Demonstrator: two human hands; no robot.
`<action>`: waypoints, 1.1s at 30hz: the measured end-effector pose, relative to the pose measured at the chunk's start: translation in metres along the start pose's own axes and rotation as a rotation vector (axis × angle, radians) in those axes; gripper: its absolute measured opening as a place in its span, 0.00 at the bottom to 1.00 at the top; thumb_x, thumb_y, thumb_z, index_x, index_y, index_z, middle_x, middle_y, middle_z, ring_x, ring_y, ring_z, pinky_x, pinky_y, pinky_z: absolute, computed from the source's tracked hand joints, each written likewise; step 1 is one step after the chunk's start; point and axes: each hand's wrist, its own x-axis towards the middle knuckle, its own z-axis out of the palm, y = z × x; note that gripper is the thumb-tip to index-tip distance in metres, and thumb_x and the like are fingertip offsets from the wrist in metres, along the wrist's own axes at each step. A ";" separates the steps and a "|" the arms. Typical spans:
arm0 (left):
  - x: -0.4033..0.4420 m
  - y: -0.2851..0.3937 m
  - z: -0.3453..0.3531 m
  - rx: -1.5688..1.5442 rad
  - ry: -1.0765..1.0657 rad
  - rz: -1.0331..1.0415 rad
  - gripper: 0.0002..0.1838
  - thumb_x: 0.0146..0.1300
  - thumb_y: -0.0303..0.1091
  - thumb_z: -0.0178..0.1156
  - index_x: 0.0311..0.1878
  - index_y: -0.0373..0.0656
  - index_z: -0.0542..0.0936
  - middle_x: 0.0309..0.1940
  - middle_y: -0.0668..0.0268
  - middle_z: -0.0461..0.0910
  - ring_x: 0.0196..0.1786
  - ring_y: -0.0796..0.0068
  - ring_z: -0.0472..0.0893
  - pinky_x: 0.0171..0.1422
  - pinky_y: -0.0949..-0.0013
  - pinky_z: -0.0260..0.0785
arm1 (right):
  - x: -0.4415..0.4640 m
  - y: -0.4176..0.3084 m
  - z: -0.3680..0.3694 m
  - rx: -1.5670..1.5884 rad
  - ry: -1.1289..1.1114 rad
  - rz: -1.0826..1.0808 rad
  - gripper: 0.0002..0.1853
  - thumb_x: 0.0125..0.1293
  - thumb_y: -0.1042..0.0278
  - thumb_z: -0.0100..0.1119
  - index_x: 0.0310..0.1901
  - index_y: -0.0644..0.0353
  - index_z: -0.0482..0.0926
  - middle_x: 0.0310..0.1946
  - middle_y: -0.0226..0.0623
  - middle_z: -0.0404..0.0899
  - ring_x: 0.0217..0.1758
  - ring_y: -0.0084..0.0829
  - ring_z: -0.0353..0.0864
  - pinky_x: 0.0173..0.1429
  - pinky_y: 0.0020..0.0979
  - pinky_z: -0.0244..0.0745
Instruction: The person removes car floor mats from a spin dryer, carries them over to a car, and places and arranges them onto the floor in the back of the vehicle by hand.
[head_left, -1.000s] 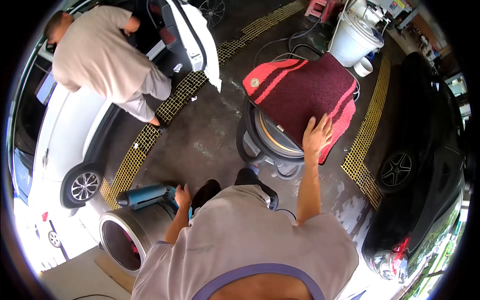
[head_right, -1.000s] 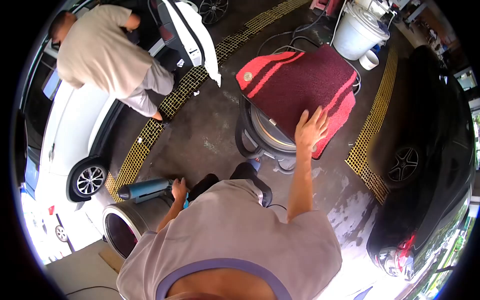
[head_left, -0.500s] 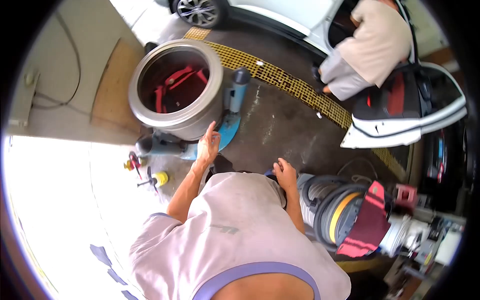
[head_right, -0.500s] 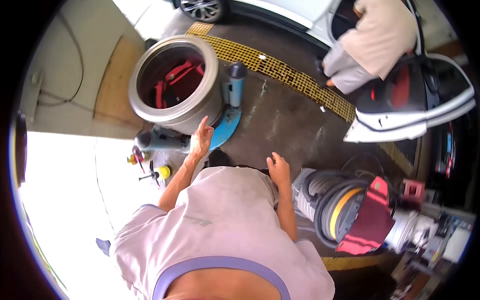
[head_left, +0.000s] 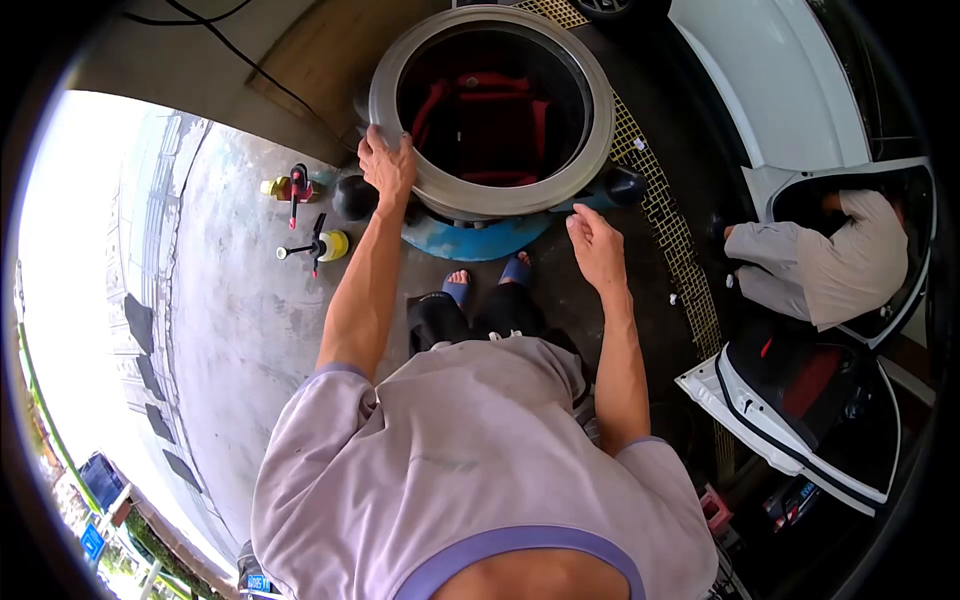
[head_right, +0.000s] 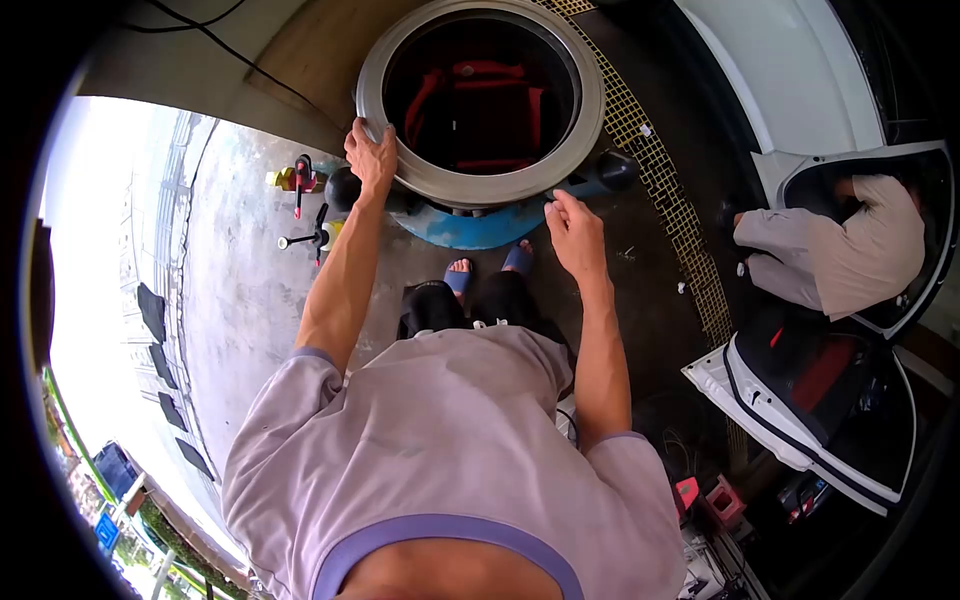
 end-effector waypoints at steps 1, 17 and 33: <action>0.003 0.004 0.004 -0.009 -0.013 -0.079 0.45 0.63 0.52 0.66 0.77 0.44 0.61 0.69 0.42 0.68 0.68 0.37 0.71 0.73 0.45 0.64 | 0.027 -0.005 0.003 0.006 -0.035 -0.024 0.19 0.74 0.62 0.63 0.60 0.66 0.81 0.47 0.50 0.88 0.47 0.42 0.90 0.53 0.37 0.84; 0.019 0.034 0.027 0.183 0.009 -0.289 0.46 0.65 0.44 0.67 0.79 0.40 0.54 0.63 0.40 0.71 0.63 0.37 0.74 0.67 0.46 0.69 | 0.329 0.217 0.271 -0.466 -0.161 0.675 0.59 0.54 0.32 0.75 0.75 0.64 0.55 0.71 0.64 0.66 0.73 0.61 0.69 0.74 0.54 0.70; 0.015 0.040 0.027 0.202 -0.022 -0.339 0.46 0.65 0.44 0.67 0.79 0.42 0.54 0.64 0.43 0.72 0.64 0.39 0.75 0.67 0.45 0.70 | 0.312 0.099 0.210 -0.316 -0.182 0.546 0.29 0.59 0.50 0.75 0.50 0.69 0.81 0.47 0.60 0.87 0.56 0.58 0.85 0.62 0.50 0.79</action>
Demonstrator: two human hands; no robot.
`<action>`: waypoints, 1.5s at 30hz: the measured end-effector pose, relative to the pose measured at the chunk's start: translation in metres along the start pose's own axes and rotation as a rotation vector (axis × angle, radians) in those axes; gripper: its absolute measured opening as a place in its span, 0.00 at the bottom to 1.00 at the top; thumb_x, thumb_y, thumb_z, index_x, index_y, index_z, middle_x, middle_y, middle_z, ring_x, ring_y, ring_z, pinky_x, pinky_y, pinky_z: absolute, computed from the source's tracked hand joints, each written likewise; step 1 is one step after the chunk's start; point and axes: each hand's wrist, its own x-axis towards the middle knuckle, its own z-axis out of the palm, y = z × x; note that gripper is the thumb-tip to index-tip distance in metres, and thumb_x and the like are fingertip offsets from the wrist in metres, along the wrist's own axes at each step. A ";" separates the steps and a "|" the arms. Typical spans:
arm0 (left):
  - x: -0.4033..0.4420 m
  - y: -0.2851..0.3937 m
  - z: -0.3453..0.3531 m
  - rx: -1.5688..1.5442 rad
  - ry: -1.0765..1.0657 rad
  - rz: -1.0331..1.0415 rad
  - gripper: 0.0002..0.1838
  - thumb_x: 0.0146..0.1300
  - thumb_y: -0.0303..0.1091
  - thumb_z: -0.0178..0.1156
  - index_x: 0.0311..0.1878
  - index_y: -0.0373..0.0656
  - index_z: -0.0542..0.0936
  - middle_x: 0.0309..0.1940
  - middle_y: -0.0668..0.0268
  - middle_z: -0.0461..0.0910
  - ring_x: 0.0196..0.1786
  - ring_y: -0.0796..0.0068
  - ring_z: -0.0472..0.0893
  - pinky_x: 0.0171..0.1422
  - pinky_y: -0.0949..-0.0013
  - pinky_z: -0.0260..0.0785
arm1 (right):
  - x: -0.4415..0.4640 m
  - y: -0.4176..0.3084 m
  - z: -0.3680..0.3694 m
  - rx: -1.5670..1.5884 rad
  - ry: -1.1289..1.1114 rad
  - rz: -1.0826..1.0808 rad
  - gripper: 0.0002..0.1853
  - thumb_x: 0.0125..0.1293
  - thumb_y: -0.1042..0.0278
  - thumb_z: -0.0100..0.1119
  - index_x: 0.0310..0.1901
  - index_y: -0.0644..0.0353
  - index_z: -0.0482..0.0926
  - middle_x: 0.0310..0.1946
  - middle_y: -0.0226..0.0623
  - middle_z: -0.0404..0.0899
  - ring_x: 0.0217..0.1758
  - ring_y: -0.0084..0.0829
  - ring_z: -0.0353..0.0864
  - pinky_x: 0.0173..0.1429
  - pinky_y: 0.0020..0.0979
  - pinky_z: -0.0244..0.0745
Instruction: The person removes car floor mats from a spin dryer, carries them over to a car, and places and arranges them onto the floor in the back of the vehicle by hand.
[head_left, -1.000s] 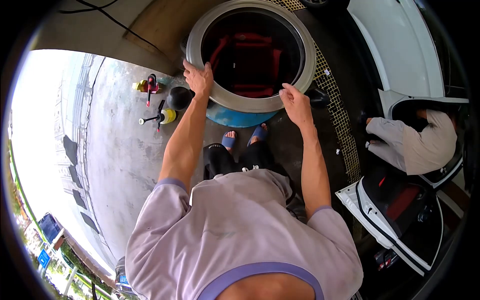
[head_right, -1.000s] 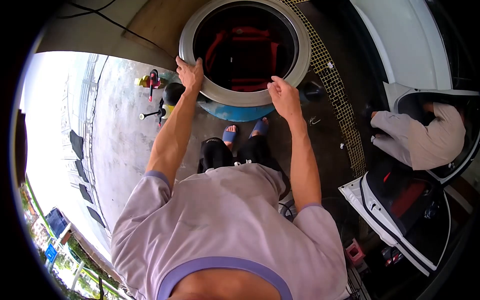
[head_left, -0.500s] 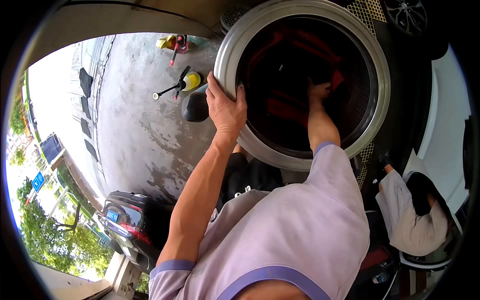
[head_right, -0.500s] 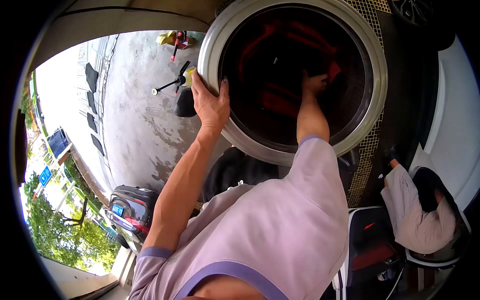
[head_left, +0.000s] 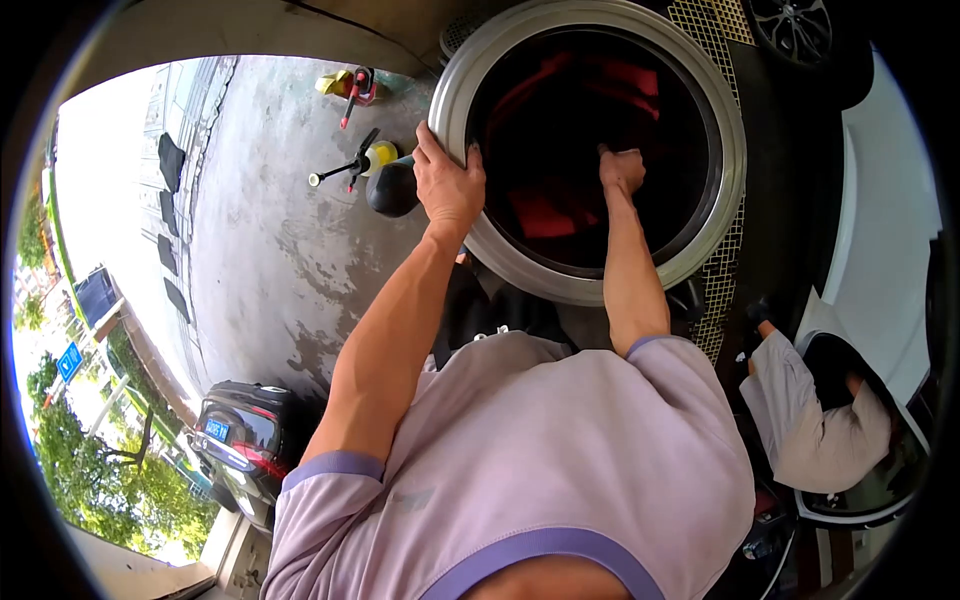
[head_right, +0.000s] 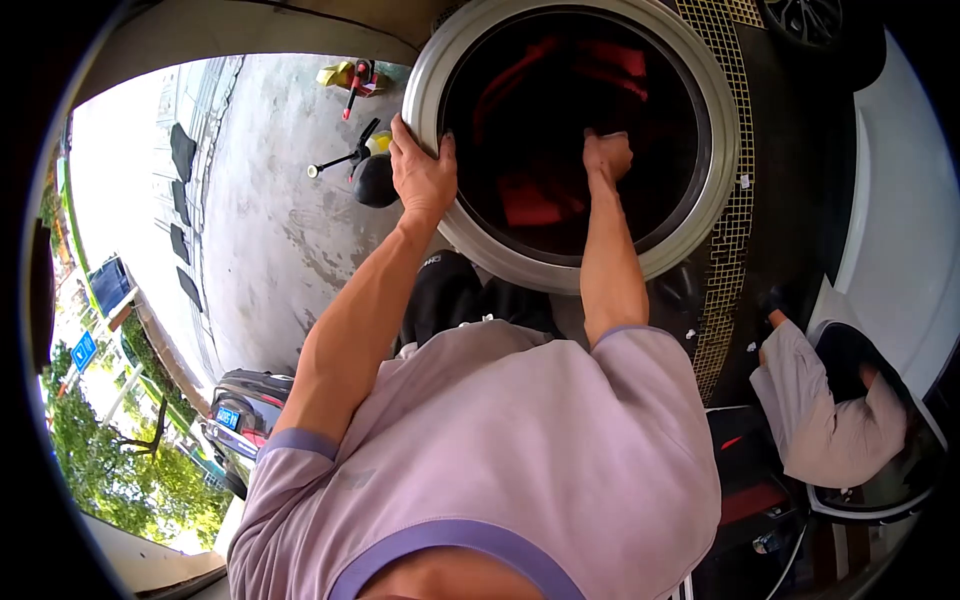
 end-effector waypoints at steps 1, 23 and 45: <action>0.000 0.000 0.001 -0.003 -0.009 -0.013 0.46 0.65 0.45 0.67 0.79 0.42 0.54 0.64 0.44 0.72 0.64 0.39 0.75 0.68 0.45 0.70 | -0.014 -0.012 -0.014 0.048 -0.001 -0.029 0.28 0.60 0.50 0.74 0.49 0.69 0.82 0.47 0.60 0.86 0.56 0.59 0.85 0.63 0.50 0.79; -0.108 0.117 -0.203 -0.661 -1.213 1.267 0.42 0.54 0.62 0.77 0.61 0.37 0.81 0.44 0.52 0.86 0.45 0.59 0.85 0.56 0.59 0.75 | -0.396 0.118 -0.244 1.409 0.446 -0.697 0.38 0.70 0.55 0.68 0.75 0.63 0.65 0.66 0.42 0.75 0.64 0.41 0.79 0.73 0.44 0.74; -0.483 0.087 -0.162 -0.689 -1.227 1.155 0.18 0.68 0.41 0.62 0.39 0.31 0.84 0.26 0.40 0.81 0.35 0.38 0.84 0.42 0.48 0.75 | -0.645 0.258 -0.231 0.624 0.546 -0.291 0.51 0.65 0.58 0.73 0.82 0.65 0.51 0.78 0.55 0.63 0.79 0.41 0.65 0.78 0.39 0.62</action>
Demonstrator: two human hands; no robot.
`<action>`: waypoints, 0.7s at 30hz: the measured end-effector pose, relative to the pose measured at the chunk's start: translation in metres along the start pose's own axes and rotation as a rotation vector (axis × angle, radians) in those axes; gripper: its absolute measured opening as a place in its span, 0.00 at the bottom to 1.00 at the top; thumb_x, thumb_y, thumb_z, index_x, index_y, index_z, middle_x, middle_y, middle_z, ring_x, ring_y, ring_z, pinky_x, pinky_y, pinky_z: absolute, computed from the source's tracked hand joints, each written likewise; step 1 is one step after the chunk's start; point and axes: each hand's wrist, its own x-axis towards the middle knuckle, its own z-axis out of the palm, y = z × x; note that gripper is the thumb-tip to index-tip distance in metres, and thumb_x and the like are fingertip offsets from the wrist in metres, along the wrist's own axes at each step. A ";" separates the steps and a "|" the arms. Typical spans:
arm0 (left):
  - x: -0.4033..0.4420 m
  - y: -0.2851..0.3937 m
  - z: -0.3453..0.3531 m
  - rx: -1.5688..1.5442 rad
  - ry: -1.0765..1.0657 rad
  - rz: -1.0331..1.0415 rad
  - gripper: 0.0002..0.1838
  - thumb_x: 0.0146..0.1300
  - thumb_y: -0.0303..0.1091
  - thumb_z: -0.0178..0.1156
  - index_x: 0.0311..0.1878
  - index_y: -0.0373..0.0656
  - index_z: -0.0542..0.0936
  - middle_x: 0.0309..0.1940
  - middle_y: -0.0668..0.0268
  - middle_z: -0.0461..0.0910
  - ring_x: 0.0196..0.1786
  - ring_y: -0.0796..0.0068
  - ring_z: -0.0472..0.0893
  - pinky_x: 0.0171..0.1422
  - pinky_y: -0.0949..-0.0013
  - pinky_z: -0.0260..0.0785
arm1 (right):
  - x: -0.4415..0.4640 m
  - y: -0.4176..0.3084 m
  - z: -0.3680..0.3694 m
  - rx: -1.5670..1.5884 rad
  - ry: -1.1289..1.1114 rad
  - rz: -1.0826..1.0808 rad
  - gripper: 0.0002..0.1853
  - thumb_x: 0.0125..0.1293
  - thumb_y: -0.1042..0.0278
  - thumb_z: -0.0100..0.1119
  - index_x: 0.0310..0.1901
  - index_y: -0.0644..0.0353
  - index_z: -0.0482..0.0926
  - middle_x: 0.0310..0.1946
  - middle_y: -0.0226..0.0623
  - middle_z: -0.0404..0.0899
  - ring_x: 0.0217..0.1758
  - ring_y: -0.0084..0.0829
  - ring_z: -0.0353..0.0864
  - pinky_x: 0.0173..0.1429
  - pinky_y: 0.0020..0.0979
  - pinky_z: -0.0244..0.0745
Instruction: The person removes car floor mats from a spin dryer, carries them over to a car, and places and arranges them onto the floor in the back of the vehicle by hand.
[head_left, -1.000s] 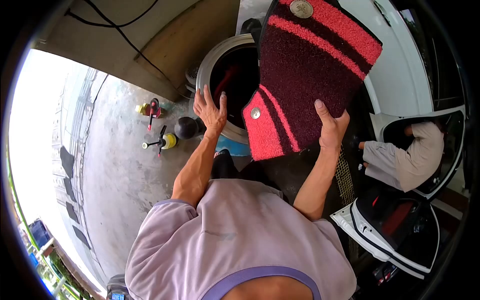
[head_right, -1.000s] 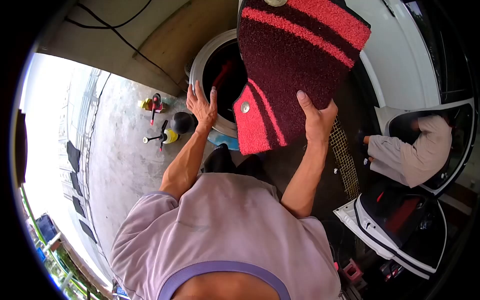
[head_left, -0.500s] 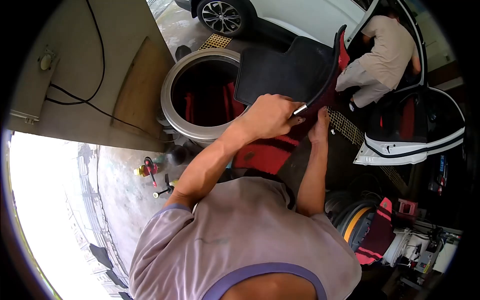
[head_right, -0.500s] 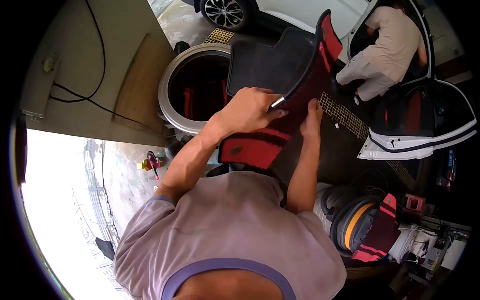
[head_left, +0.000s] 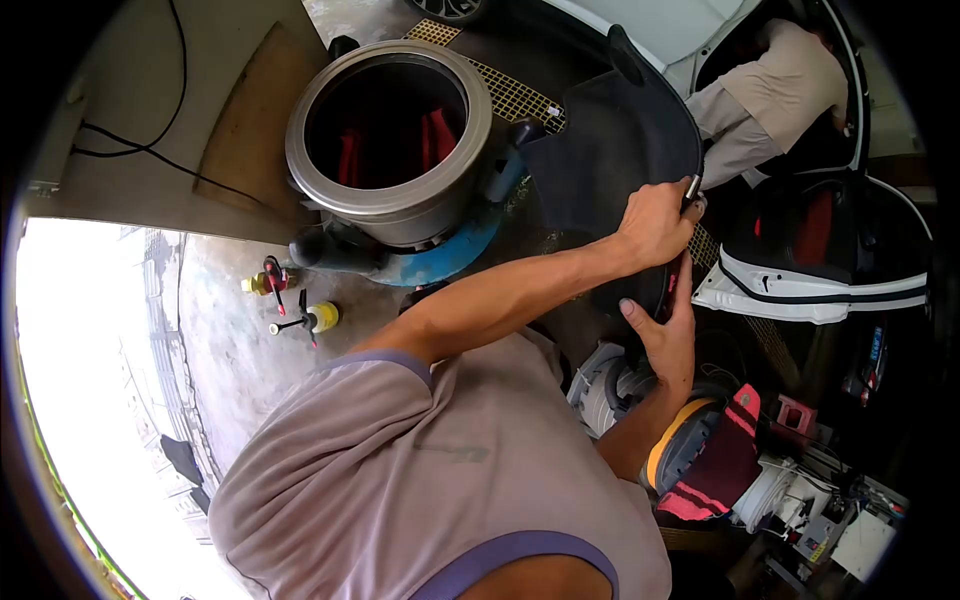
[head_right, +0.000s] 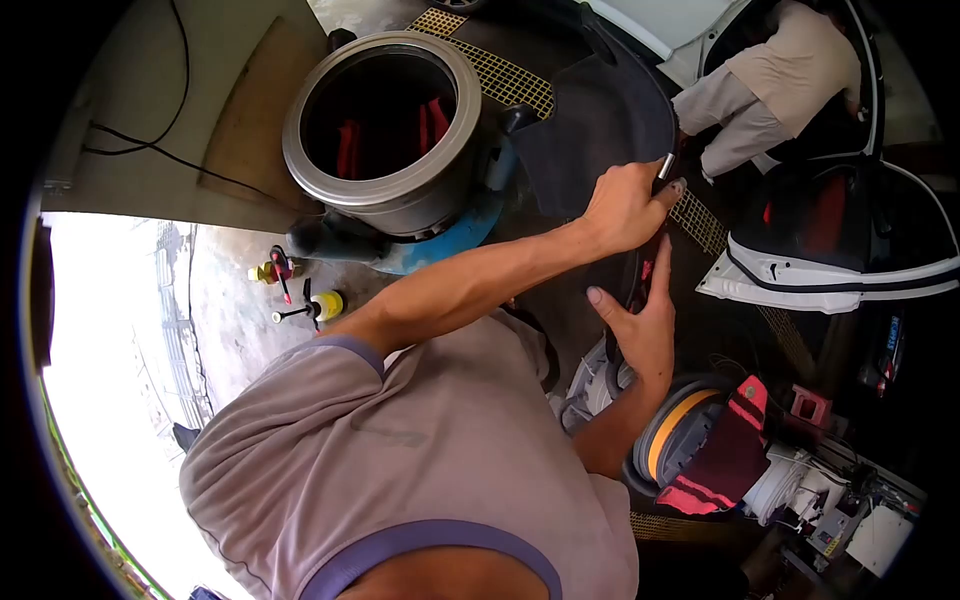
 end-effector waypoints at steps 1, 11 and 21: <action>0.003 0.003 0.013 -0.025 -0.006 0.026 0.18 0.68 0.41 0.63 0.40 0.30 0.84 0.26 0.40 0.81 0.35 0.39 0.85 0.43 0.48 0.75 | -0.005 0.001 -0.009 -0.106 0.084 0.077 0.49 0.64 0.65 0.73 0.81 0.63 0.53 0.76 0.55 0.66 0.77 0.41 0.69 0.76 0.38 0.66; 0.080 0.022 0.067 -0.066 -0.279 -0.082 0.35 0.50 0.67 0.71 0.26 0.34 0.89 0.26 0.55 0.88 0.36 0.61 0.89 0.47 0.63 0.79 | 0.001 -0.014 -0.158 -0.643 0.553 -0.058 0.17 0.73 0.65 0.63 0.60 0.59 0.84 0.39 0.53 0.88 0.40 0.39 0.89 0.49 0.34 0.79; 0.112 -0.010 0.030 0.484 0.305 1.018 0.35 0.40 0.67 0.80 0.39 0.48 0.82 0.35 0.64 0.81 0.45 0.58 0.79 0.53 0.54 0.64 | -0.024 -0.064 -0.232 -0.496 0.252 0.061 0.18 0.77 0.65 0.63 0.62 0.66 0.82 0.47 0.33 0.89 0.50 0.21 0.82 0.57 0.26 0.76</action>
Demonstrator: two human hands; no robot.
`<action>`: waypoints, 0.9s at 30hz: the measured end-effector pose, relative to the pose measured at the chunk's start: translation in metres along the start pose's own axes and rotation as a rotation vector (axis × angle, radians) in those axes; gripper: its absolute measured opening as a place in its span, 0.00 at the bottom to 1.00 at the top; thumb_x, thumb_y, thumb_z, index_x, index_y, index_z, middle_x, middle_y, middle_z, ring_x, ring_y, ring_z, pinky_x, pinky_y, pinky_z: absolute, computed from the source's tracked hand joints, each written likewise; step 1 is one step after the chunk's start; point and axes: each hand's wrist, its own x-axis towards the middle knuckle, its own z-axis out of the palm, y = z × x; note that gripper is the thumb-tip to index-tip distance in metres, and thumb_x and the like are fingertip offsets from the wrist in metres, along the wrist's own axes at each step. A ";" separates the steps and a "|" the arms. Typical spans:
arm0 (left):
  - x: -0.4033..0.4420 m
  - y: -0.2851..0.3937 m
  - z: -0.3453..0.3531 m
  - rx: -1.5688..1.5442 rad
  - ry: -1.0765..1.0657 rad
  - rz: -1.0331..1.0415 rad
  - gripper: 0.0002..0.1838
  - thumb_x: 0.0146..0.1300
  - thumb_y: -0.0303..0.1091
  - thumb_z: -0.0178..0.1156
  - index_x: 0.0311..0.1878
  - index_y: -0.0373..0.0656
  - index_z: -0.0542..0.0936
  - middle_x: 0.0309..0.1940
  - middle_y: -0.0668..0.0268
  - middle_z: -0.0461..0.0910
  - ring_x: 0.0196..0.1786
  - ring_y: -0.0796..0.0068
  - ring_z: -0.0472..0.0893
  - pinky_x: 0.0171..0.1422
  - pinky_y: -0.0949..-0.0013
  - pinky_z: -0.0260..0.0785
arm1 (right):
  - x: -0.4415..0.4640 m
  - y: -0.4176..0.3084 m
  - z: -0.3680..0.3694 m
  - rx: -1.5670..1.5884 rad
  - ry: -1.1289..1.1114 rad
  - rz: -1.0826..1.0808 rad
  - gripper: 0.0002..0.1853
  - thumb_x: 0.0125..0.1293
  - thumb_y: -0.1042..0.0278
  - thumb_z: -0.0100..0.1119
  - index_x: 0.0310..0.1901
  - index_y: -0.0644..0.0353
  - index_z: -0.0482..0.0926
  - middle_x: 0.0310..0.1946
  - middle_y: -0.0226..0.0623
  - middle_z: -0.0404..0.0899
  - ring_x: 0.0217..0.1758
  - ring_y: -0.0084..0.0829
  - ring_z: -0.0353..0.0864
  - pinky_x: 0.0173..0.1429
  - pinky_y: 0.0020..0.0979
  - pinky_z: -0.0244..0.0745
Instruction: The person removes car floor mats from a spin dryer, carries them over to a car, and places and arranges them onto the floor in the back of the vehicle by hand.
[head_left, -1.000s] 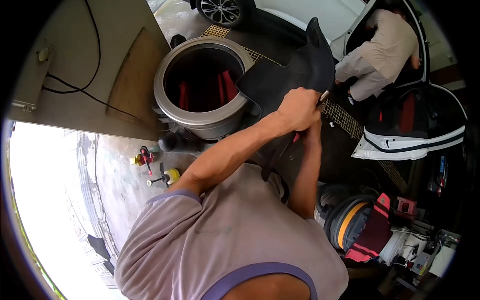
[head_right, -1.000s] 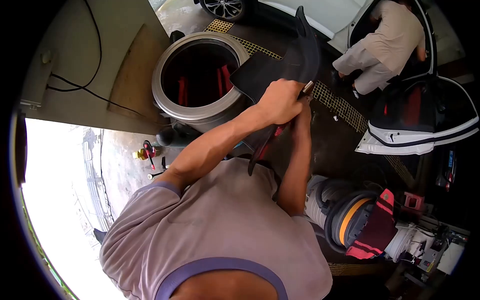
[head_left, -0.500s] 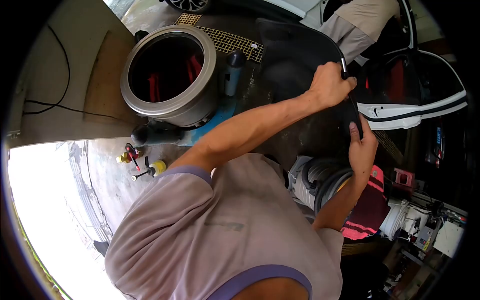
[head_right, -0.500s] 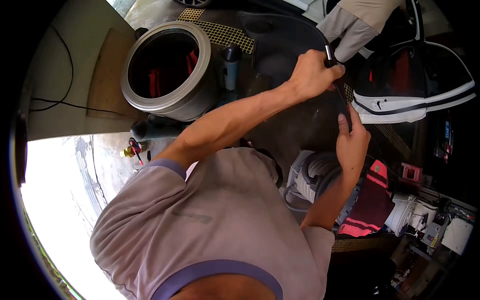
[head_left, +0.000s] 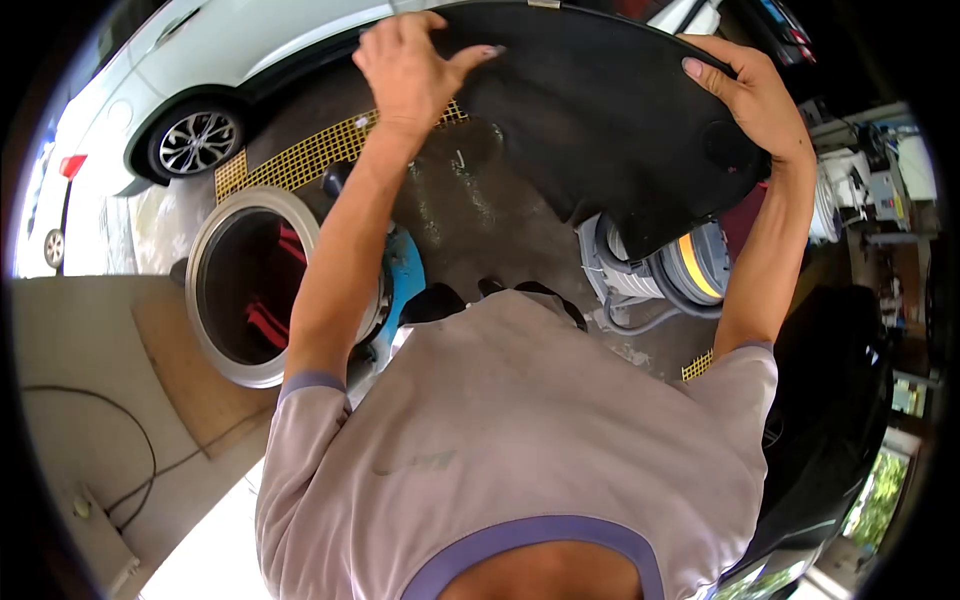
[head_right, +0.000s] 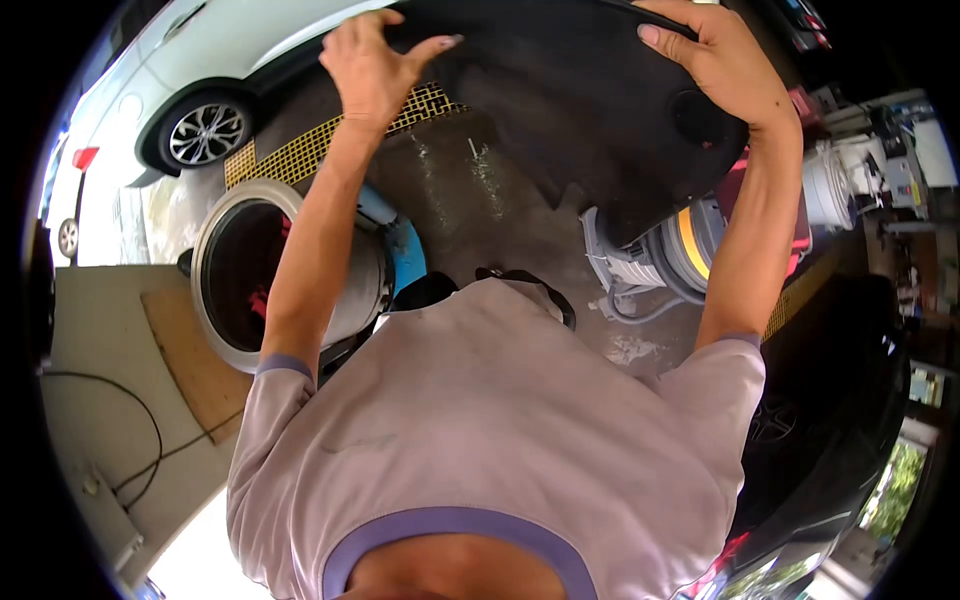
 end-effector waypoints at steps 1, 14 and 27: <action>0.017 0.000 -0.012 0.083 0.080 0.014 0.34 0.45 0.66 0.78 0.41 0.45 0.85 0.32 0.62 0.85 0.42 0.57 0.83 0.52 0.54 0.69 | -0.011 -0.005 -0.009 0.035 0.026 0.029 0.19 0.77 0.65 0.63 0.62 0.66 0.82 0.47 0.32 0.88 0.51 0.21 0.82 0.58 0.25 0.76; 0.099 -0.014 0.022 -0.371 -0.845 0.207 0.29 0.57 0.63 0.72 0.48 0.47 0.89 0.27 0.57 0.87 0.37 0.53 0.88 0.46 0.57 0.78 | -0.104 -0.015 -0.019 0.044 0.155 0.288 0.16 0.77 0.64 0.63 0.58 0.65 0.83 0.45 0.27 0.86 0.49 0.19 0.81 0.57 0.25 0.75; 0.029 -0.025 0.022 -0.589 -0.925 0.242 0.21 0.56 0.49 0.76 0.42 0.42 0.87 0.35 0.53 0.85 0.42 0.50 0.85 0.47 0.55 0.76 | -0.159 -0.014 0.082 0.095 0.206 0.418 0.13 0.73 0.69 0.64 0.55 0.66 0.83 0.41 0.37 0.87 0.45 0.24 0.83 0.53 0.30 0.77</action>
